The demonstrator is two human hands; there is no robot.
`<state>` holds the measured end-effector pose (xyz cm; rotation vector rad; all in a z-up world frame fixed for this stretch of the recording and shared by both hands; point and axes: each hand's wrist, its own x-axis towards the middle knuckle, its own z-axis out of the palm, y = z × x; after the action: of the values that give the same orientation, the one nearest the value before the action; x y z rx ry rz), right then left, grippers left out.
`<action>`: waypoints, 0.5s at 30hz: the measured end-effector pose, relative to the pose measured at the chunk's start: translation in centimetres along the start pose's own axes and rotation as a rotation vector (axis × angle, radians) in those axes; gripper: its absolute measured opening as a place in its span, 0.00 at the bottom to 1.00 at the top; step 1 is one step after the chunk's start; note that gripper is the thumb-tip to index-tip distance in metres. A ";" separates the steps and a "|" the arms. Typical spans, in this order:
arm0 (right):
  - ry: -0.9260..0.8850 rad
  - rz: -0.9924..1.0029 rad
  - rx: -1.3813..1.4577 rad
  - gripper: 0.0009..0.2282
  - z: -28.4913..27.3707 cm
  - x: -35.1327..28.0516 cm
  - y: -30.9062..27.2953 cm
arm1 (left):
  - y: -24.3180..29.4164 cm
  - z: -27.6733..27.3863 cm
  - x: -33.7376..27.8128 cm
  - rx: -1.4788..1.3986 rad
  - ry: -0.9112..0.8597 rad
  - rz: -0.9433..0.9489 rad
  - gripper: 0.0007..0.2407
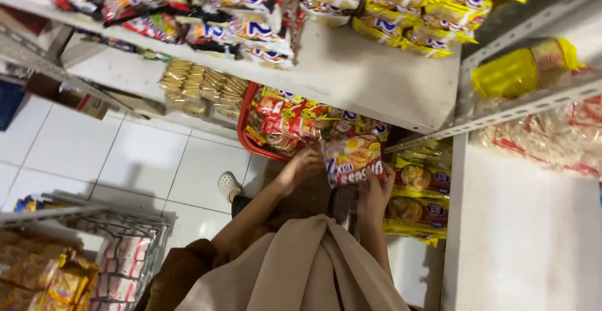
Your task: The person restocks store shelves by taking packets of instant noodles and seasonings from a basket and placing and arranging them onto the shelves by hand.
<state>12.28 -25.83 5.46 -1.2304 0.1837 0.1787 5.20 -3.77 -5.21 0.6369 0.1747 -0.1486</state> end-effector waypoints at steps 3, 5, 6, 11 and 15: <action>-0.258 -0.158 -0.041 0.20 2.5 -1.4 -1.7 | 1.8 1.9 -0.6 -0.197 0.015 0.046 0.30; -0.397 -0.356 -0.270 0.21 5.5 -2.6 -3.2 | 2.9 4.3 -2.5 -0.380 -0.083 -0.014 0.32; -0.429 -0.473 -0.462 0.21 7.1 -3.2 -4.5 | 3.9 5.2 -3.5 -0.475 -0.138 -0.052 0.31; -0.549 -0.724 -0.661 0.30 15.0 -5.6 -12.0 | 6.3 7.5 -7.4 -0.592 -0.102 0.047 0.29; -0.770 -0.966 -1.082 0.27 20.5 -8.9 -10.8 | 6.1 6.3 -9.4 -0.455 -0.089 0.233 0.25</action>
<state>7.03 -10.27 24.09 -2.0584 -1.3205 -0.1364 -2.07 -1.94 5.19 0.1931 0.0438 0.0874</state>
